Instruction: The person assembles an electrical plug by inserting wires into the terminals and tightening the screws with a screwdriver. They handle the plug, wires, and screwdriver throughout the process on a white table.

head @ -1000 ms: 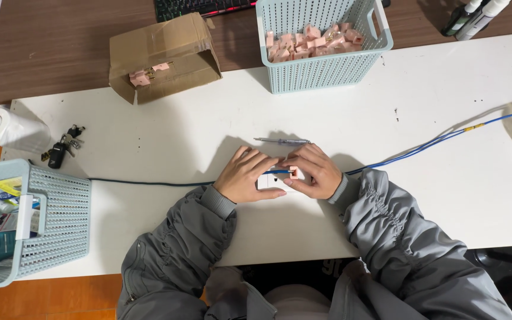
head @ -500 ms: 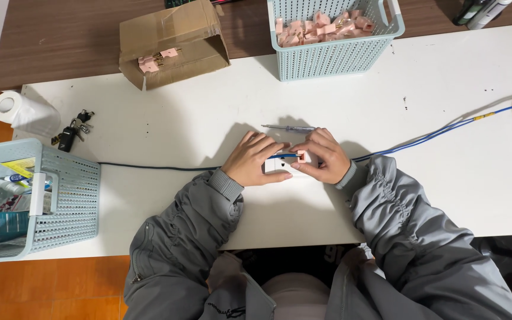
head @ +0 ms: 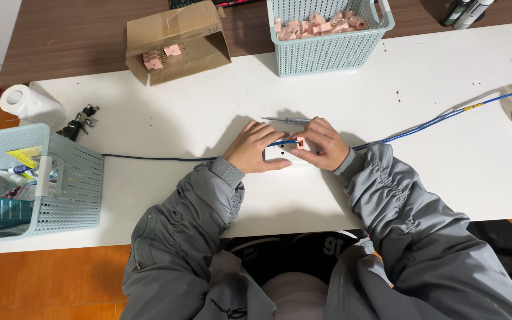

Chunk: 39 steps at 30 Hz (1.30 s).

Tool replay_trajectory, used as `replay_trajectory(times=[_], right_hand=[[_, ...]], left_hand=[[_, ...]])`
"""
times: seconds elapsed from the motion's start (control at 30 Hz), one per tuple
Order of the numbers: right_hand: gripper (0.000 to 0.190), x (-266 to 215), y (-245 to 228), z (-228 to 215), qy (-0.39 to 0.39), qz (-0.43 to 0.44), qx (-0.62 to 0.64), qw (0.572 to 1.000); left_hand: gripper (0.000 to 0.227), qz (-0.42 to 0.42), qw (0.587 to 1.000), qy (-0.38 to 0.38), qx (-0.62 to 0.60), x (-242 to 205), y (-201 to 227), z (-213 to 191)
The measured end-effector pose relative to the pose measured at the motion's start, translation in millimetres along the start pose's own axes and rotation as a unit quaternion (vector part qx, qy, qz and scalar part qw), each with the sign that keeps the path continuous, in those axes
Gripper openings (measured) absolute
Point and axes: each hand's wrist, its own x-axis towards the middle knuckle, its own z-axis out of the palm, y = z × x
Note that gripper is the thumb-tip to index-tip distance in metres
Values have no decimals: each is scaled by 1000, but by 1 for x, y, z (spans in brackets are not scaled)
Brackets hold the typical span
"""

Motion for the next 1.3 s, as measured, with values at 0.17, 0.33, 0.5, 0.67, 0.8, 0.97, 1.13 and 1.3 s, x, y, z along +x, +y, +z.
replay_trajectory(times=[0.17, 0.33, 0.5, 0.67, 0.8, 0.97, 1.13, 1.3], right_hand=[[30, 4, -1, 0, 5, -8, 2, 1000], [30, 4, -5, -5, -2, -8, -8, 1000], [30, 4, -3, -4, -4, -6, -12, 1000], [33, 3, -4, -5, -12, -9, -23, 1000], [33, 2, -3, -5, -10, -7, -20, 1000], [32, 2, -4, -6, -18, -6, -22, 1000], [33, 0, 1, -4, -10, 11, -6, 1000], [27, -9, 9, 1, 13, 77, 43, 996]], left_hand=[[70, 9, 1000, 2, 2, 2, 0, -5], [75, 4, 1000, -18, 3, 5, 4, -6], [77, -9, 999, -42, 8, 3, 3, -6], [77, -10, 999, -48, 11, 3, 1, -4], [74, -3, 999, -43, 14, 3, -1, -2], [75, -6, 999, -44, 15, 5, 4, -6], [79, -28, 997, -74, -6, 6, 4, -10], [82, -58, 993, -91, -48, 5, 0, -5]])
